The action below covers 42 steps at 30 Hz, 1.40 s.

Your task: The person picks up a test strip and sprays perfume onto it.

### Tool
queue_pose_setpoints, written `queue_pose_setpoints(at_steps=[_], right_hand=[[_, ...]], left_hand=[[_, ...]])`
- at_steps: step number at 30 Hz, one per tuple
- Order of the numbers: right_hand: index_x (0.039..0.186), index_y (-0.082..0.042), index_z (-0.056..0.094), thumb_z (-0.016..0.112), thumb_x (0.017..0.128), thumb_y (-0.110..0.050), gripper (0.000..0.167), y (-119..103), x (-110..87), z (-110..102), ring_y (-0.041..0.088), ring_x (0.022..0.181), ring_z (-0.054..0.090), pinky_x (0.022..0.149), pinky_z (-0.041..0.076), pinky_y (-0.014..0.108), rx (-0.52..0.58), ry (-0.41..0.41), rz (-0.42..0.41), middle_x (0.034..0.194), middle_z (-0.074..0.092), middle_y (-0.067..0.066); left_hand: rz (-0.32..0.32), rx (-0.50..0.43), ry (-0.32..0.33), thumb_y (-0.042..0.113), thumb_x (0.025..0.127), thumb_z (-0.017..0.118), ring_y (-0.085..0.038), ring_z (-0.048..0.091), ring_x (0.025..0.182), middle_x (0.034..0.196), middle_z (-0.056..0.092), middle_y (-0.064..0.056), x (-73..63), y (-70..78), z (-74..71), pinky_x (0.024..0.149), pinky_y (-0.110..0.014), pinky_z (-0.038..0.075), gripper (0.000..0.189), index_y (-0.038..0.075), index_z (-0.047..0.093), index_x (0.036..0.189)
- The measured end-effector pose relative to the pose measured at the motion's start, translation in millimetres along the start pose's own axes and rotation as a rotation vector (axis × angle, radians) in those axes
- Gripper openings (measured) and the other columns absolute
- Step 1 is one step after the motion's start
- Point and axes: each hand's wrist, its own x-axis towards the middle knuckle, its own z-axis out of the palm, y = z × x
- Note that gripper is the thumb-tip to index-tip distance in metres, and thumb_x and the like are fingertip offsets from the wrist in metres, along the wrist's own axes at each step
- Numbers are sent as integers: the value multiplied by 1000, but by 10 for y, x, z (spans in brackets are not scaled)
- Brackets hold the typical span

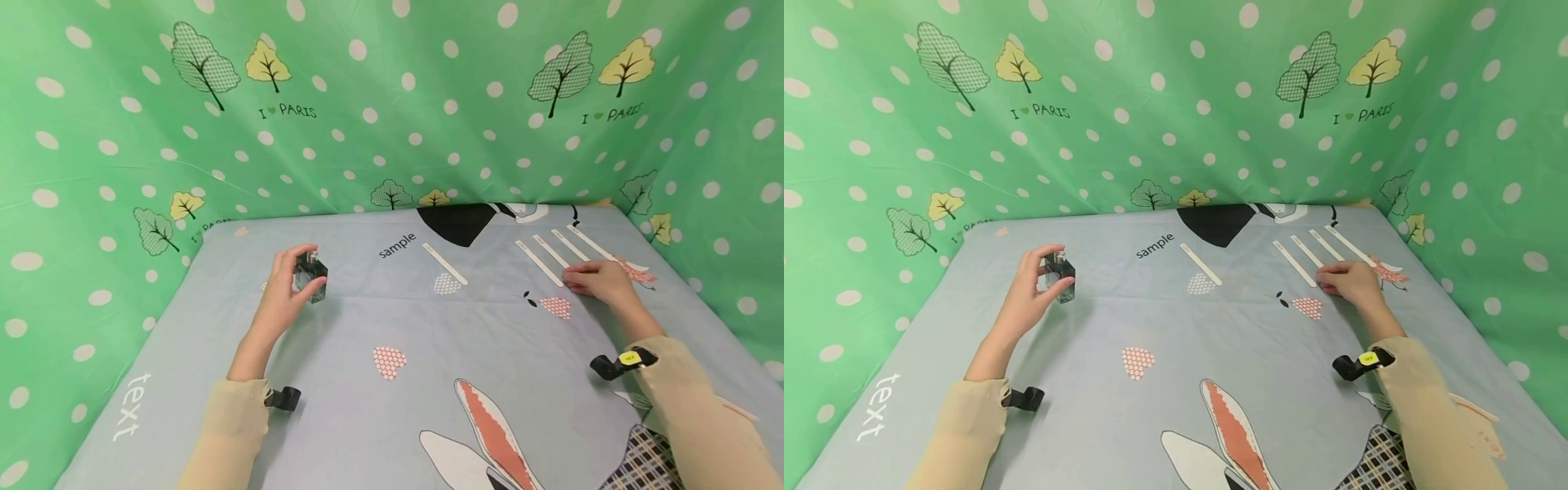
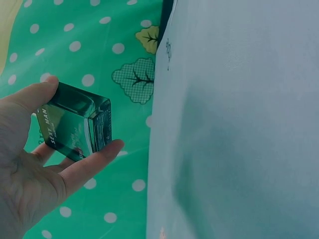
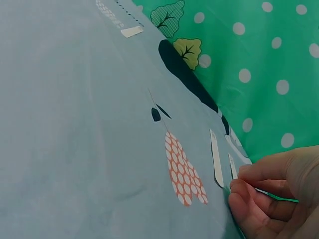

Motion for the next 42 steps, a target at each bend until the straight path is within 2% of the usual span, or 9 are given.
queue_pose_setpoints(at_steps=[6,14,25,33,42], right_hand=[[129,12,57,66,97,-26,51,-131,-20,99,-10,70,64,69,57,16,-1,-22,-29,75,63,-25],[127,11,60,66,97,-25,47,-318,-40,343,-7,72,65,71,58,18,6,-34,-48,82,68,-15],[123,12,63,68,94,-19,42,-671,29,700,-9,68,63,68,54,13,60,-63,-122,75,67,-19],[122,12,64,69,93,-17,41,-815,92,956,-7,69,64,70,56,14,122,-83,-135,81,69,-12],[123,17,60,70,92,-11,43,-877,152,1186,-5,70,66,72,57,15,250,-153,-127,78,68,-13]], left_hand=[[13,7,2,18,97,66,-38,43,127,143,36,-21,-22,-8,-6,104,-61,38,57,18,39,147],[26,13,-5,19,96,68,-38,43,129,143,37,-21,-53,7,-17,105,-62,38,58,20,40,147],[30,2,2,18,95,69,-39,42,132,144,37,-20,-59,-5,-21,105,-63,38,59,19,40,147],[34,8,8,19,96,68,-38,42,132,145,37,-19,-67,-5,-40,105,-63,38,59,20,40,147],[25,5,15,19,96,68,-37,44,128,143,38,-19,-70,-19,-57,101,-60,39,59,21,40,147]])
